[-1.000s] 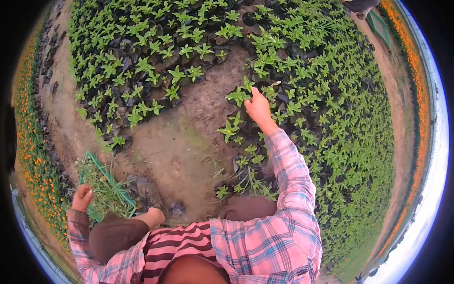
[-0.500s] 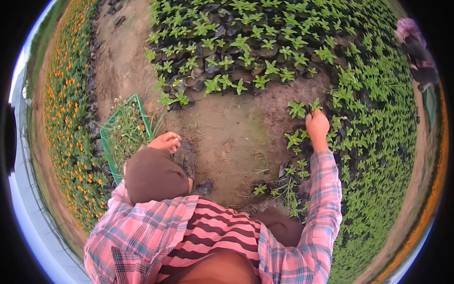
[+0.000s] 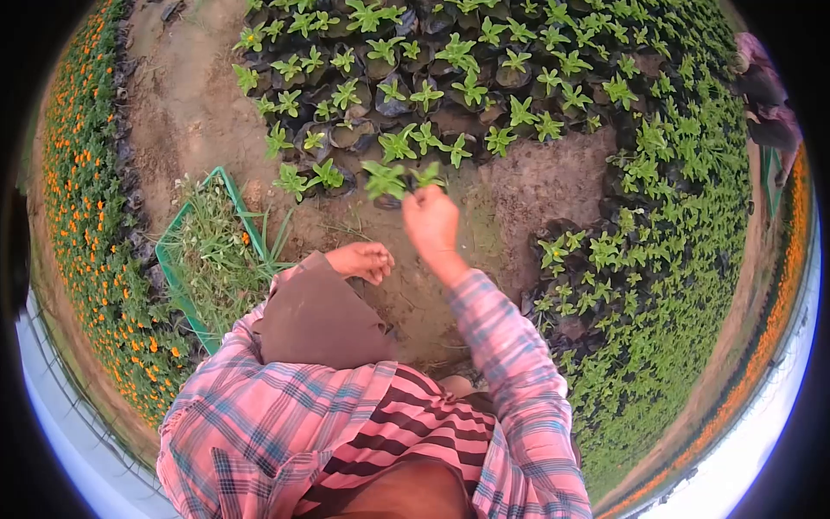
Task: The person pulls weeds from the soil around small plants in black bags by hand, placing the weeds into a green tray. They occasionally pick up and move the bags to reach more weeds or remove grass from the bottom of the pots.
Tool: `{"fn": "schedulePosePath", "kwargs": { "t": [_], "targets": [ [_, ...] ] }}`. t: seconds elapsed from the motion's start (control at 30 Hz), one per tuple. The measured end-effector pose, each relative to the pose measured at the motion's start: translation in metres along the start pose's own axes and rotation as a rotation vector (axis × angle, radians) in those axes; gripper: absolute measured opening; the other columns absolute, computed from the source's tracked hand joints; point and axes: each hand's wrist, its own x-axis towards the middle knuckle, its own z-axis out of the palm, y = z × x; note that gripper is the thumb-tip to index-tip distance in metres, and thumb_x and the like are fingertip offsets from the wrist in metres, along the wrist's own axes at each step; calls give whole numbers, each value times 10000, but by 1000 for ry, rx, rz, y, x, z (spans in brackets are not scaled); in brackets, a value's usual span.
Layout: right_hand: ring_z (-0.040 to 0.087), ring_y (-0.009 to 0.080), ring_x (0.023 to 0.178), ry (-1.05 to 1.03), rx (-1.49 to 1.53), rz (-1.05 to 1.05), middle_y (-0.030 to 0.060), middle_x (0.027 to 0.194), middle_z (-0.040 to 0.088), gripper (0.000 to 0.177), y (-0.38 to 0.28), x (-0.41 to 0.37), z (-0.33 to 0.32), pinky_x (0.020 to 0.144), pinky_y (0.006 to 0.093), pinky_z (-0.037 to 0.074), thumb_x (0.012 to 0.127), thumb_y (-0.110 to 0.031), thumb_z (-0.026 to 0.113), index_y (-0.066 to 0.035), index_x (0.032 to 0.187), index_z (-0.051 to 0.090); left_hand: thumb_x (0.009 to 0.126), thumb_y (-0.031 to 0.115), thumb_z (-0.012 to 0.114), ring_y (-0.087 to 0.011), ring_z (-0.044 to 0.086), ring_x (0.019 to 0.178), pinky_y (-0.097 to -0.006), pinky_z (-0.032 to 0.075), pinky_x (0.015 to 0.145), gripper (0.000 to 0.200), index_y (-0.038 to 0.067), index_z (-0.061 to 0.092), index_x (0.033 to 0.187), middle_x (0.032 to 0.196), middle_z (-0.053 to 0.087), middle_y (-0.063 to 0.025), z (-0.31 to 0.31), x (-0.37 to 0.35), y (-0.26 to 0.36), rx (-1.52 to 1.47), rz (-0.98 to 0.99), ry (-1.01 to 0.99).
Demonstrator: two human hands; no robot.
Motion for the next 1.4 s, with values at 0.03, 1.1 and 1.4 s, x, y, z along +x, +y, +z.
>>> {"fn": "schedulePosePath", "kwargs": {
  "t": [0.03,1.1,1.4],
  "targets": [
    [631,356,644,1,-19,-26,188,694,629,192,-2,1,16,611,433,503,813,-191,617,-4,779,592,968,287,535,-120,606,837,-298,530,777,318,49,516,1177,990,594,-58,3,2,0,2,-36,22],
    [645,394,793,567,-611,184,208,813,664,204,144,0,-152,709,465,502,764,-196,672,-67,917,634,968,296,523,-127,560,898,-312,496,824,317,72,486,1190,1051,555,-49,24,4,-11,219,-162,-9],
    [617,349,795,12,-635,-590,144,807,604,68,44,19,-143,672,427,497,791,-77,550,-56,854,560,967,298,528,-129,559,902,-318,497,829,325,72,484,1195,1069,554,-52,18,15,-29,234,-221,-100]
  ]
}}
